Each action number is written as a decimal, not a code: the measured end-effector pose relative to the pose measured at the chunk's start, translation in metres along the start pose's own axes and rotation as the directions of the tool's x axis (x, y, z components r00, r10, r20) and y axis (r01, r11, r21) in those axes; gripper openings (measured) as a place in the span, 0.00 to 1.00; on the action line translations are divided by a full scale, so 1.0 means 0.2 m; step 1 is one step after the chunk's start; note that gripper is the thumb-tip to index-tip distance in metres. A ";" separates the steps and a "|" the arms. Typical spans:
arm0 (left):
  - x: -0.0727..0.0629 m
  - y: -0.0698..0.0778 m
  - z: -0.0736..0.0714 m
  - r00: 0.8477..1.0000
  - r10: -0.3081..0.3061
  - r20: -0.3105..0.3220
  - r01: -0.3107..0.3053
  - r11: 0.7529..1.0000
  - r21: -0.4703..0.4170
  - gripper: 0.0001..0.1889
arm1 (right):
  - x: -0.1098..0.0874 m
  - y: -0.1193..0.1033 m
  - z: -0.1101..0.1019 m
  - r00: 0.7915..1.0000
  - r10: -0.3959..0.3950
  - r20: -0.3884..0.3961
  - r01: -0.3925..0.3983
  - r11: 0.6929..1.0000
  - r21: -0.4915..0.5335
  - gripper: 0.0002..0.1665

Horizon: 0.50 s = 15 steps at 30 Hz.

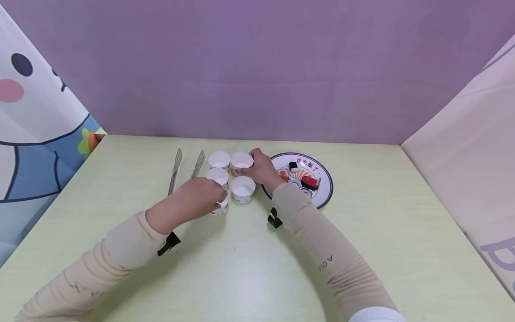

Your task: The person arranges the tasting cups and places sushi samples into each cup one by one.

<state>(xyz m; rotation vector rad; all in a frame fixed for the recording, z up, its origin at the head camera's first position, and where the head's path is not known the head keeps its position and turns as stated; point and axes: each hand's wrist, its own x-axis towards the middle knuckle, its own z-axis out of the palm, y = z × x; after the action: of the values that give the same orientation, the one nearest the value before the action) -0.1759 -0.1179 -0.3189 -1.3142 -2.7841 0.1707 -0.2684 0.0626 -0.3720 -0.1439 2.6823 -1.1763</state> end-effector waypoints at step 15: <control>0.10 -0.12 -0.10 0.996 -0.082 0.018 0.083 0.988 -0.130 0.10 | 0.00 0.00 -0.01 1.000 0.030 0.007 -0.030 0.999 0.015 0.37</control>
<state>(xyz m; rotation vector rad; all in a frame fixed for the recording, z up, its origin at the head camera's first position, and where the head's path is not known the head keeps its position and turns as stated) -0.2044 -0.1158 -0.2953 -1.2236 -2.8984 -0.0084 -0.2680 0.0631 -0.3707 -0.1049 2.6593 -1.1843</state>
